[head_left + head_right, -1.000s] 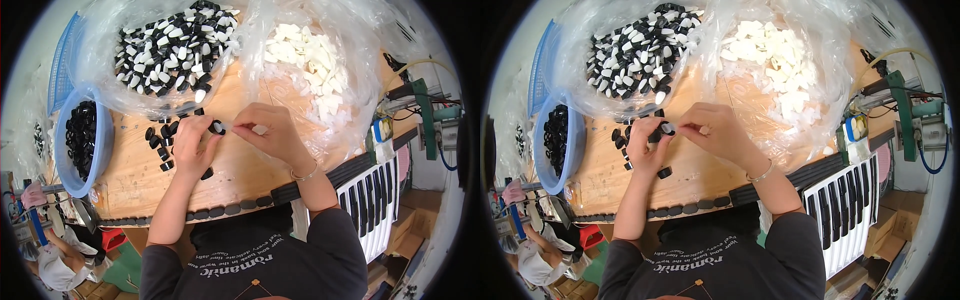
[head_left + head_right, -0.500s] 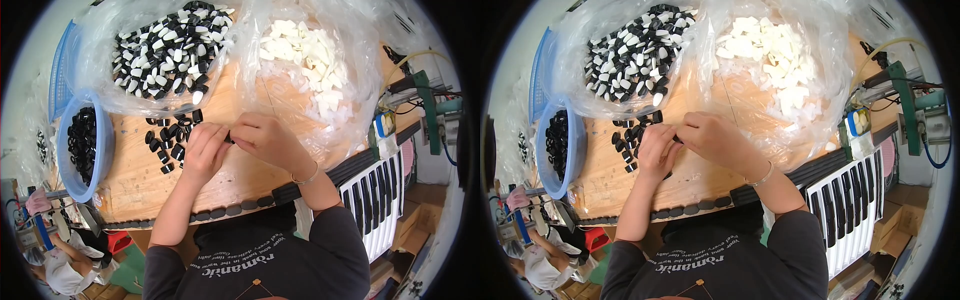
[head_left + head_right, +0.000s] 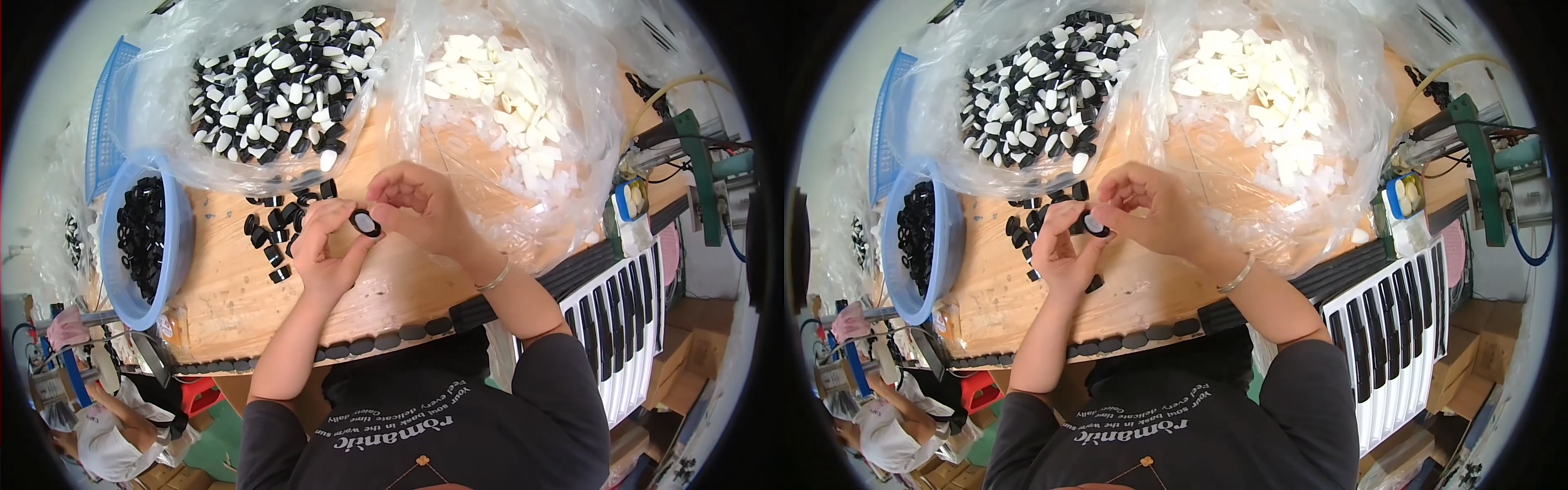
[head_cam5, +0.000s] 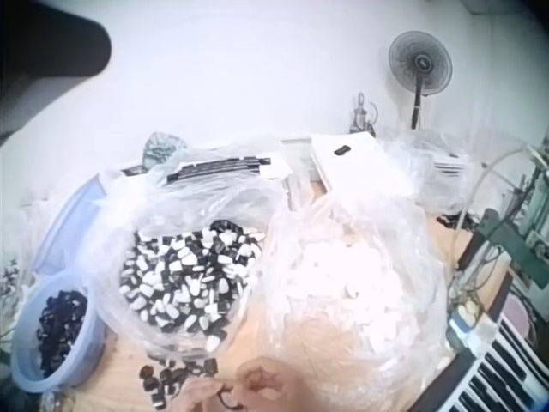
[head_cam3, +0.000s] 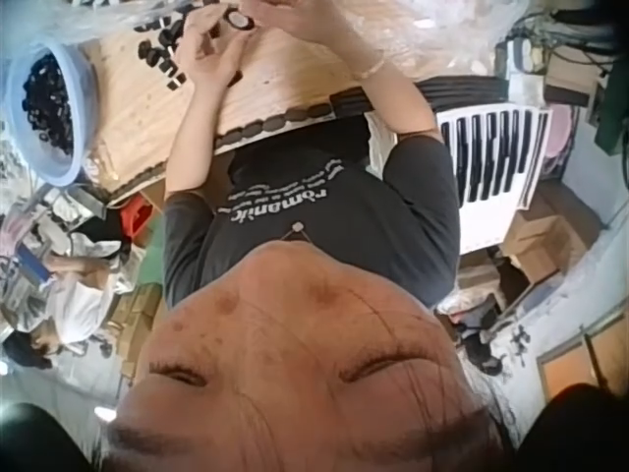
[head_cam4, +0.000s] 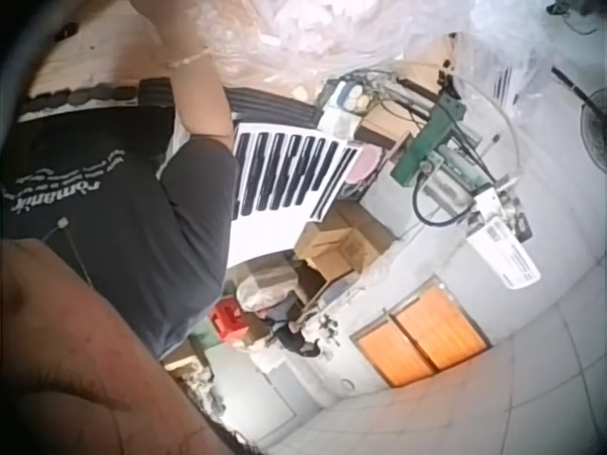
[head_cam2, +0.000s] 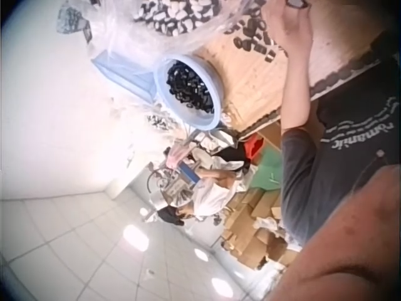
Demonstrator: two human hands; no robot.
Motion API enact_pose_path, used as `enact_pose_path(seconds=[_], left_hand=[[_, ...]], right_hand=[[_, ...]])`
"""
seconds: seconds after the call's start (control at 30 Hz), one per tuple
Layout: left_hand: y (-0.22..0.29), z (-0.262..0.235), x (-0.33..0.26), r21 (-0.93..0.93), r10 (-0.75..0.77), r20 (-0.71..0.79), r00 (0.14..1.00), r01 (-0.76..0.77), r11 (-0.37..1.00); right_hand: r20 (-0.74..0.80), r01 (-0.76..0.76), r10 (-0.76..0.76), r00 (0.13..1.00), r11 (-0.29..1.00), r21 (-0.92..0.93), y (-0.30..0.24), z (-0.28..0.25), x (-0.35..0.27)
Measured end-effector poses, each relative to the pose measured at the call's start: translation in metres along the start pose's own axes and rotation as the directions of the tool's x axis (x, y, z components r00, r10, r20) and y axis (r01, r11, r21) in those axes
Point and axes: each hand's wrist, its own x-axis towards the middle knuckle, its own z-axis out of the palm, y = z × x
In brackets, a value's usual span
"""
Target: Assemble keyboard keys by inserting white caps into black key bases.
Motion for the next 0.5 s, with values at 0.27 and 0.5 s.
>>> enact_pose_path(seconds=[0.27,0.5], left_hand=[[0.004,-0.001,0.01,0.268,0.18,-0.021,0.984,-0.167,0.949],[0.004,0.006,0.012,0.315,0.25,0.007,0.968,-0.239,0.919]], right_hand=[[0.157,-0.21,0.206,0.966,0.978,0.007,0.0,0.0,-0.002],[0.095,-0.284,0.279,0.956,0.957,0.048,0.006,-0.001,-0.004]])
